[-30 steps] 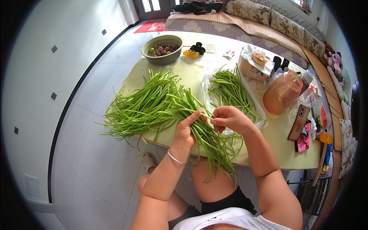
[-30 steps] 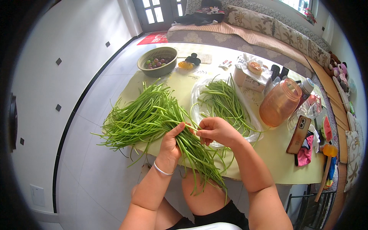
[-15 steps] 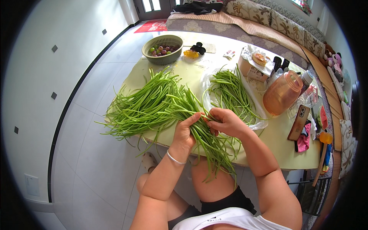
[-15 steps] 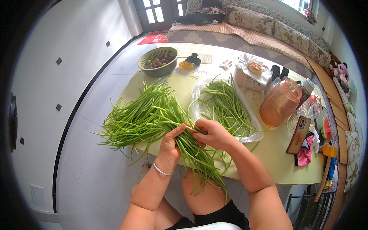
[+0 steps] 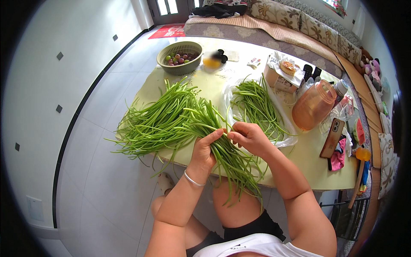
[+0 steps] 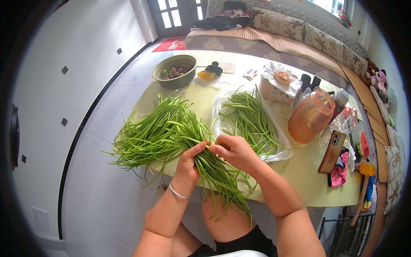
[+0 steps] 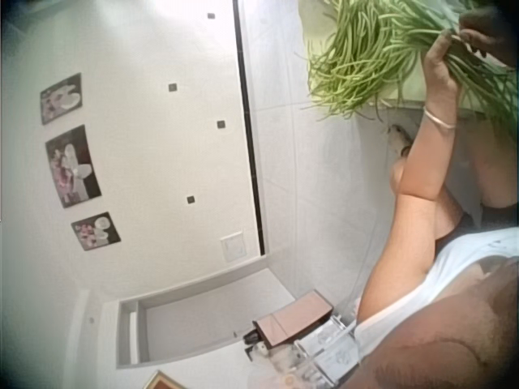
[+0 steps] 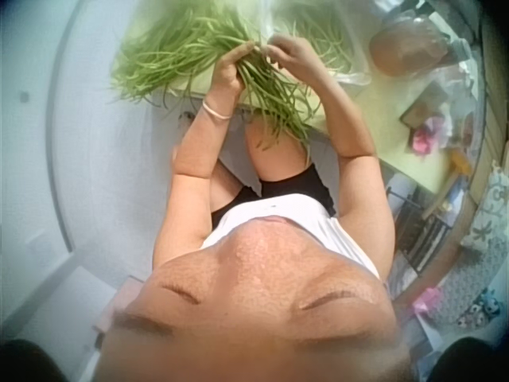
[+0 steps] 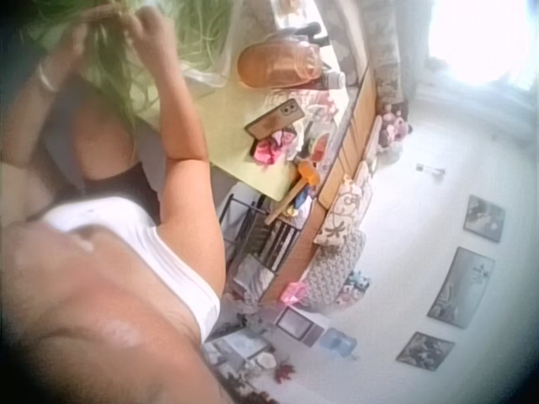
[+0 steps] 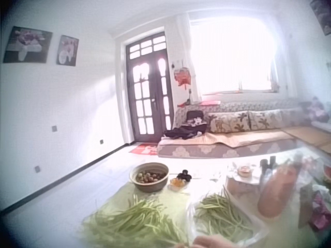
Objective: The person sits on the floor and snaps the ends off long green vegetables by hand. They hold a bundle of the vegetables in their left hand and use their right hand to break off the tips, placing the trimmed pieces into a plastic bag on the table.
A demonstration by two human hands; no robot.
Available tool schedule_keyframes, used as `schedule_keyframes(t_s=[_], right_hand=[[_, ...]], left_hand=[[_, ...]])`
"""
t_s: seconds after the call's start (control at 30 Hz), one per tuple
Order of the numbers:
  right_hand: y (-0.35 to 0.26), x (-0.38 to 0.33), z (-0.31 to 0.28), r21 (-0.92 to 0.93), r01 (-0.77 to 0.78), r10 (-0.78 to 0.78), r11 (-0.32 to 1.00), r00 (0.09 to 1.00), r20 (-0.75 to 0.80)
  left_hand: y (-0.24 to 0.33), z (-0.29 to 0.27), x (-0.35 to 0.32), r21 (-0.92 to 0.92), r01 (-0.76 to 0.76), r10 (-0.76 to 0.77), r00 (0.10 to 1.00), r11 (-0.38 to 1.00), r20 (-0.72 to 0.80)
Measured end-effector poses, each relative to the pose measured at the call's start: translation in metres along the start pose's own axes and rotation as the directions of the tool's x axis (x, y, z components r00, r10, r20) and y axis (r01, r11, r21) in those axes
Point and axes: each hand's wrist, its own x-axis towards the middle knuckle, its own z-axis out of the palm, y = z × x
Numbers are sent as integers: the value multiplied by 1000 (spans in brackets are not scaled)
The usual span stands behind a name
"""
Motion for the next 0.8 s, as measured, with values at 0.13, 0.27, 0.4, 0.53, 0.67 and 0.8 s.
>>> schedule_keyframes(t_s=[0.13,0.27,0.4,0.53,0.67,0.8], right_hand=[[-1,-2,-2,52,-58,58,997,998,7],[-6,-3,-4,127,-91,91,988,996,6],[-9,-3,-9,-298,155,-149,942,988,44],[-11,-3,-6,-283,147,-154,948,988,-4],[-10,-3,1,-221,96,-111,971,992,-61],[-9,-3,0,-198,98,-118,975,989,-90]], left_hand=[[0,3,-2,99,-19,15,999,995,39],[1,4,-2,152,-31,5,986,988,168],[0,1,-1,121,-20,4,991,992,131],[-1,-2,-1,95,-10,-1,993,995,117],[-2,-5,0,68,-3,-2,997,998,79],[-2,-2,1,51,7,-11,997,999,82]])
